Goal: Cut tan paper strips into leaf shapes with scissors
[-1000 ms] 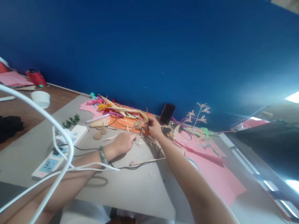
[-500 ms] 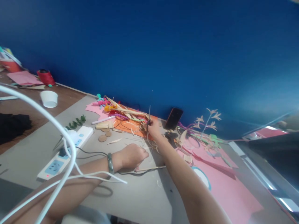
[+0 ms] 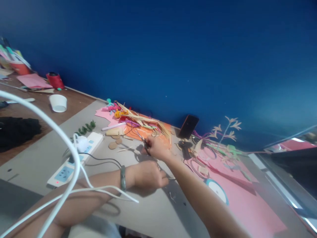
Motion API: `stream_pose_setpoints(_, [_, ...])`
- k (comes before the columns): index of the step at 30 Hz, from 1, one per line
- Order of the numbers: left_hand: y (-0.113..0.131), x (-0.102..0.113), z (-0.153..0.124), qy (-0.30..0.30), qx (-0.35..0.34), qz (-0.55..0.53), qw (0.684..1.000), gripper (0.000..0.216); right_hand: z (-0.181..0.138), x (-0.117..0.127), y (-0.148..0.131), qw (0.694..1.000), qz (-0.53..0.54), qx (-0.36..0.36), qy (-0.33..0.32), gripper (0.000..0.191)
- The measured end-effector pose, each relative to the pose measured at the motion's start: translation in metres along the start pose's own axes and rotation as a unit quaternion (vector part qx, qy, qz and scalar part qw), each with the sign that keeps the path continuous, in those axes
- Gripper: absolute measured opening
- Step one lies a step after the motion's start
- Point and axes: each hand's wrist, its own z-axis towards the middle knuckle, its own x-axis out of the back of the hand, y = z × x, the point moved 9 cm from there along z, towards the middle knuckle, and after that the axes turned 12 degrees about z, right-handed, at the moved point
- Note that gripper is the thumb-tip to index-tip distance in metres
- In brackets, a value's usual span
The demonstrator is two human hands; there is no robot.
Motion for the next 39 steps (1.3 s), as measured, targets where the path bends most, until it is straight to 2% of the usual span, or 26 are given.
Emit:
stream_pose_setpoints(3, [0.004,-0.003,0.001,-0.002,-0.018,-0.01,1.0,0.006,0.004,-0.013,-0.006,0.999,-0.05,0.006,0.008,0.026])
stream_pose_setpoints(9, [0.0,-0.008,0.002,-0.009,-0.019,-0.043,0.999,0.007,0.01,-0.022,-0.015,0.998,-0.056,0.021,-0.005,0.022])
stream_pose_setpoints(14, [-0.002,-0.01,0.002,-0.011,-0.013,-0.046,0.999,0.009,0.016,-0.03,-0.039,0.998,0.011,0.055,-0.036,0.019])
stream_pose_setpoints(18, [-0.001,-0.009,0.003,0.022,-0.029,-0.038,0.999,0.012,0.027,-0.05,-0.055,0.993,0.048,0.081,-0.071,0.019])
stream_pose_setpoints(20, [-0.003,-0.011,0.002,0.031,-0.025,-0.034,0.999,0.011,0.033,-0.049,-0.055,0.992,0.06,0.083,-0.075,0.018])
stream_pose_setpoints(23, [-0.005,-0.016,0.002,0.028,-0.017,-0.028,0.999,0.01,0.044,-0.022,-0.041,0.997,0.032,0.067,-0.032,0.016])
stream_pose_setpoints(26, [-0.005,-0.02,0.001,0.028,-0.012,-0.015,0.999,0.009,0.053,0.024,-0.016,0.994,-0.097,0.03,0.04,0.012])
stream_pose_setpoints(30, [-0.005,-0.024,0.001,0.02,-0.006,-0.005,1.0,0.006,0.058,0.068,0.015,0.991,-0.115,0.0,0.061,0.014])
stream_pose_setpoints(33, [-0.005,-0.02,0.0,0.016,-0.006,-0.005,1.0,0.004,0.057,0.082,0.031,0.994,-0.095,-0.009,0.056,0.017])
stream_pose_setpoints(39, [-0.007,-0.002,-0.001,-0.014,0.002,-0.013,1.0,0.005,0.051,0.089,0.051,0.996,-0.043,-0.025,0.07,0.022])
